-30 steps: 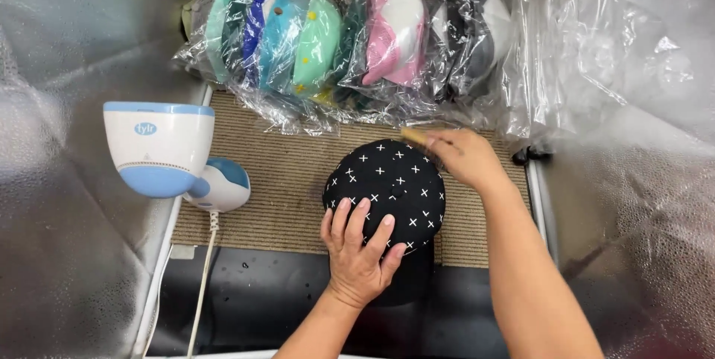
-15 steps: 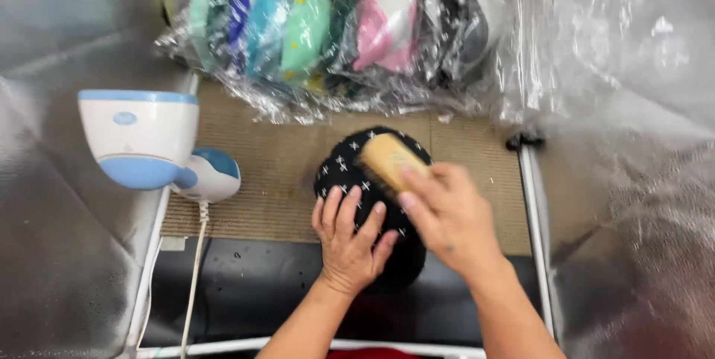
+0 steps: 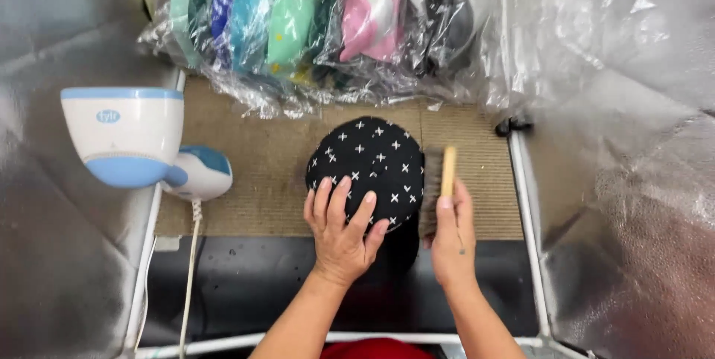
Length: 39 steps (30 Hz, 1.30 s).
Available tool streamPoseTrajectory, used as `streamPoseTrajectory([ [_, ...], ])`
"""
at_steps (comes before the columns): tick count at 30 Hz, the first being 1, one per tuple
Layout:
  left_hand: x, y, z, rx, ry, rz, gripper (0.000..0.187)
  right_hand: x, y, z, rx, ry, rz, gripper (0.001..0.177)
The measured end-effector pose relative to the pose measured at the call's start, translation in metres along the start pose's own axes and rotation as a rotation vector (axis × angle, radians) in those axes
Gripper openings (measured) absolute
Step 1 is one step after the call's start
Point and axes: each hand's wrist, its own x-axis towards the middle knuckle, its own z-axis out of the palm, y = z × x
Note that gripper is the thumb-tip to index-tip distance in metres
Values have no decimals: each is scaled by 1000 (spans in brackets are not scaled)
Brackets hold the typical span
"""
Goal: Brushing a black baseball cap with a wooden brush and then using a handheld steamer to steam the fabric.
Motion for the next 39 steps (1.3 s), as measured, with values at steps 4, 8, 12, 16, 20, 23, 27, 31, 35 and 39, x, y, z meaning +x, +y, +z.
streamPoseTrajectory([
  [4, -12, -4, 13, -17, 70, 10, 49, 18, 9, -27, -476, 35, -113, 51],
  [8, -13, -4, 12, -31, 53, 5, 47, -8, 0, -16, -688, 10, -730, 49],
  [12, -9, -6, 15, -14, 78, 16, 48, 18, 41, -6, -519, 110, -652, 47],
  [16, -10, -2, 10, -35, 88, 3, 48, 27, 27, -32, -514, -2, -233, 52],
  [20, 1, -7, 21, -14, 110, 20, 48, 28, -9, -37, -627, 56, -522, 43],
  [23, -11, -2, 10, -21, 76, 3, 48, 28, -20, -18, -764, -54, -909, 40],
  [27, -6, -5, 14, -15, 86, 8, 48, 92, -15, 9, -424, 7, -254, 44],
  [31, -7, -2, 13, -40, 72, -4, 47, 107, 37, -16, -563, -134, -25, 40],
  [35, 4, 1, 1, -19, 50, -16, 45, 86, 37, -32, -545, 143, -159, 41],
  [39, 55, 6, -49, -189, -60, -43, 46, 42, -21, -42, -401, -89, -621, 33],
])
